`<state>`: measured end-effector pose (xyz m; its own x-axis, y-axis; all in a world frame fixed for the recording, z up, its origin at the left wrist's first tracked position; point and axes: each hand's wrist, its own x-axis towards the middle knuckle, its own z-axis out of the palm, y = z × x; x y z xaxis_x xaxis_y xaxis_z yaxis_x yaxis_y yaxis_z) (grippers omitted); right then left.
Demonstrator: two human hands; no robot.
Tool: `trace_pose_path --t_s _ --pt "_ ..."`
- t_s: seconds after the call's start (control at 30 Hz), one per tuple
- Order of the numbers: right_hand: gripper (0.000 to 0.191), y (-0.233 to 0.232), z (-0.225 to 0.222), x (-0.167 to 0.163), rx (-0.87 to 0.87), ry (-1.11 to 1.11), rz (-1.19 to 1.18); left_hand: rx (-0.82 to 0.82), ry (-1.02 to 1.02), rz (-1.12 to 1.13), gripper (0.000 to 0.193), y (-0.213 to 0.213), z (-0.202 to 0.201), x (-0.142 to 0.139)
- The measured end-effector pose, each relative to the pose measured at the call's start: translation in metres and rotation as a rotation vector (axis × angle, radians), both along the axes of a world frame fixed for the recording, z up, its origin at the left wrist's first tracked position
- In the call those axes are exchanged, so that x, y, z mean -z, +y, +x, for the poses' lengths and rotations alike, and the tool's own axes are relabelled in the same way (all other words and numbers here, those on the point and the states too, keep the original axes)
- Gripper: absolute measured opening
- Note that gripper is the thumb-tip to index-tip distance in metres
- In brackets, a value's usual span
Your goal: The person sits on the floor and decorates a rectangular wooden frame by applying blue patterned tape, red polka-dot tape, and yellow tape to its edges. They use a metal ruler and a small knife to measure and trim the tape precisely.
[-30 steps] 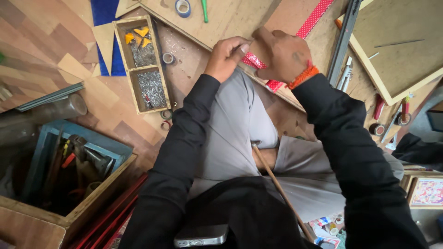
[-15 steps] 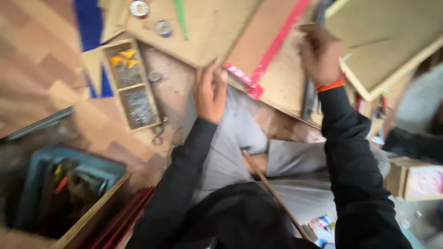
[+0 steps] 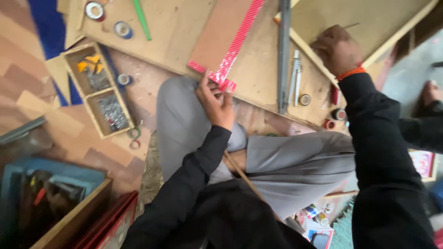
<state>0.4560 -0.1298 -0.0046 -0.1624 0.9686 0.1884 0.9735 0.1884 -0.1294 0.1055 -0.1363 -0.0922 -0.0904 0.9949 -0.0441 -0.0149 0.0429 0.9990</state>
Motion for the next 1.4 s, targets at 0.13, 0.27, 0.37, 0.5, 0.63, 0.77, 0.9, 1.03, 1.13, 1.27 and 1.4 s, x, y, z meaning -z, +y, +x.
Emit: trace_pose_path --t_s 0.13,0.27,0.37,0.5,0.63,0.77,0.9,1.03,1.13,1.27,1.4 --pt "0.009 -0.003 0.005 0.015 0.011 -0.185 -0.014 0.093 -0.087 -0.041 0.079 0.003 -0.011 -0.004" --pt "0.008 -0.008 -0.001 0.011 0.062 -0.211 0.053 0.210 -0.218 -0.073 0.083 0.008 -0.024 -0.012" --pt "0.008 -0.001 -0.035 -0.001 0.085 0.204 0.025 0.260 -0.282 -0.128 0.091 0.009 -0.029 -0.015" --pt "0.024 0.009 -0.124 -0.014 -0.320 0.492 -0.007 0.285 -0.326 -0.111 0.095 0.010 -0.030 -0.017" --pt "0.031 0.034 -0.184 -0.036 -0.558 0.249 -0.062 0.293 -0.324 -0.126 0.095 0.012 -0.031 -0.018" --pt "0.026 0.047 -0.211 -0.048 -0.596 0.112 -0.069 0.287 -0.274 -0.168 0.096 0.012 -0.031 -0.016" --pt "0.029 0.048 -0.215 -0.051 -0.618 -0.013 -0.046 0.293 -0.287 -0.104 0.099 0.011 -0.032 -0.013" --pt "0.030 0.049 -0.206 -0.056 -0.555 0.006 0.045 0.312 -0.288 -0.164 0.098 0.011 -0.033 -0.011" --pt "0.034 0.048 -0.207 -0.058 -0.564 0.098 0.000 0.280 -0.241 -0.139 0.099 0.012 -0.032 -0.011" --pt "0.021 0.043 -0.216 -0.048 -0.572 -0.006 -0.127 0.263 -0.117 -0.094 0.104 0.011 -0.031 -0.014" --pt "0.019 0.048 -0.198 -0.038 -0.512 -0.006 -0.064 0.350 -0.163 -0.058 0.120 0.009 -0.035 -0.020"
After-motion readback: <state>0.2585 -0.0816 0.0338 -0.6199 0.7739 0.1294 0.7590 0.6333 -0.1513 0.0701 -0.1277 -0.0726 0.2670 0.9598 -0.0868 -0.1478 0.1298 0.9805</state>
